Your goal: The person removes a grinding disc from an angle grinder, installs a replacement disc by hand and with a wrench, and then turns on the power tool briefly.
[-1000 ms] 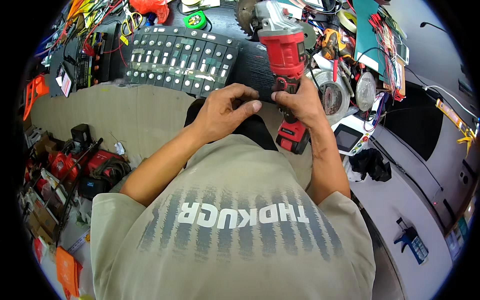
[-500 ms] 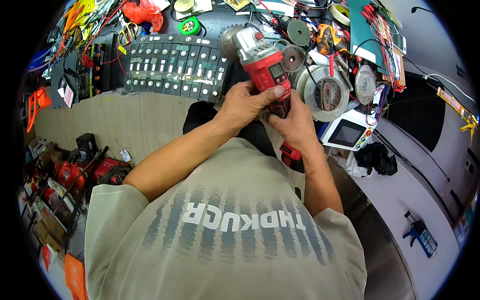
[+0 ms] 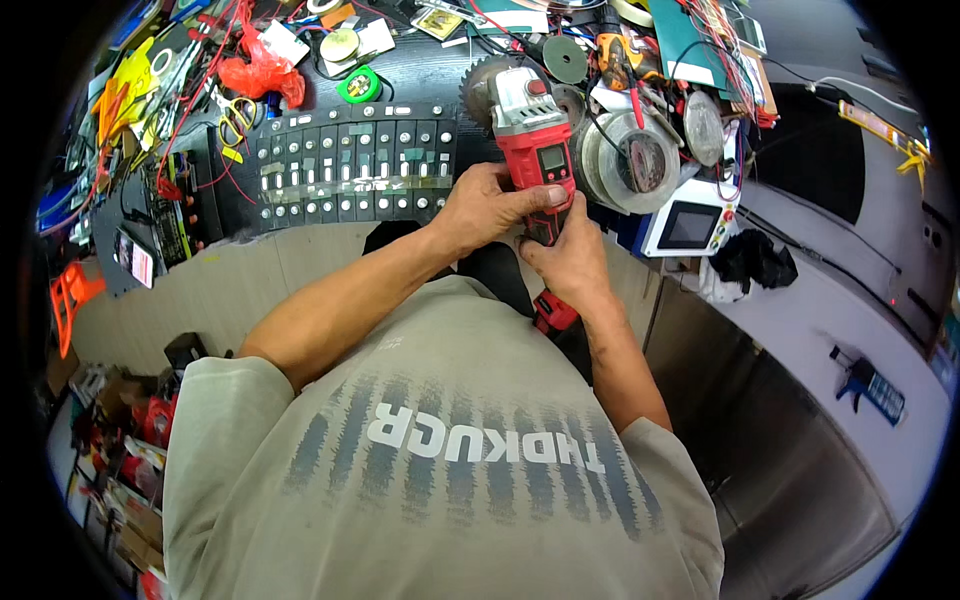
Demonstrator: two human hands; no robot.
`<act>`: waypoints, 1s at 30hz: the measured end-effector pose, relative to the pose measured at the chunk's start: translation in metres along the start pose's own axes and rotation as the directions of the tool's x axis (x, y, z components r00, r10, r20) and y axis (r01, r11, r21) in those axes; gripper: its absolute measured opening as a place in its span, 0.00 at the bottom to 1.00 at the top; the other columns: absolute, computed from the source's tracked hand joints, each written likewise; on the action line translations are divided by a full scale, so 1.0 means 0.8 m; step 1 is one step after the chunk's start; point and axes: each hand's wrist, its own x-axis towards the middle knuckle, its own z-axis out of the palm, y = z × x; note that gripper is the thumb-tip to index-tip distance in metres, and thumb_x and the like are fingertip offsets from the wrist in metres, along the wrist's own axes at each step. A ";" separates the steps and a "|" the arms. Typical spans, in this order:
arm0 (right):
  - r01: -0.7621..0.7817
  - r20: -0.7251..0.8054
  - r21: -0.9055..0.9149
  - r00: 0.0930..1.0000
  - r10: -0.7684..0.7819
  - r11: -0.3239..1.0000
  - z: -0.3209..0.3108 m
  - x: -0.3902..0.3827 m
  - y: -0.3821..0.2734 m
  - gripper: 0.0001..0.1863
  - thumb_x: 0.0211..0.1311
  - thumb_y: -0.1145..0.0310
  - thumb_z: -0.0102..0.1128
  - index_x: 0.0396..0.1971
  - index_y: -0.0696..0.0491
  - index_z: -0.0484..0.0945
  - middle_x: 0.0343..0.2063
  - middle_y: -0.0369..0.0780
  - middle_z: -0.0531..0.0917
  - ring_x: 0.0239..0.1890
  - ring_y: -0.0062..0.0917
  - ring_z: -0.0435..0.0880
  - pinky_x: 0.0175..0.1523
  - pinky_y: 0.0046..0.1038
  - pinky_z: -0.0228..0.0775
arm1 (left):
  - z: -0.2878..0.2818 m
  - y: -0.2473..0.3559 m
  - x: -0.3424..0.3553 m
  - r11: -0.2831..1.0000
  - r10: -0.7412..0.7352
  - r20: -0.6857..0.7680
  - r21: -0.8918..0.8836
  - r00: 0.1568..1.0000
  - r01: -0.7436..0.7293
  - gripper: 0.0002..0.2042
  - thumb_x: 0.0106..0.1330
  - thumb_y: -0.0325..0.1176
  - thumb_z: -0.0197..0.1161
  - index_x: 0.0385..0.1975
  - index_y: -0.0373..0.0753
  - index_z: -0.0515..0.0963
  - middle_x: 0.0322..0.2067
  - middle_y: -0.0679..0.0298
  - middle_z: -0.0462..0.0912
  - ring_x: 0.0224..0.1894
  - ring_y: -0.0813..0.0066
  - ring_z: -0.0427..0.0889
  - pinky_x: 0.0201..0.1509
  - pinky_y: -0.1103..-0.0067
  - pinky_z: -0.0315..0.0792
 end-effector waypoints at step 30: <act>-0.075 -0.324 0.160 0.938 0.124 0.984 0.108 -0.108 -0.062 0.34 0.52 0.72 0.81 0.60 0.61 0.77 0.45 0.52 0.90 0.48 0.49 0.92 0.57 0.45 0.83 | -0.117 0.038 -0.060 0.991 -0.080 0.408 0.127 0.909 0.030 0.41 0.84 0.71 0.56 0.46 0.28 0.91 0.36 0.58 0.91 0.38 0.71 0.88 0.46 0.73 0.82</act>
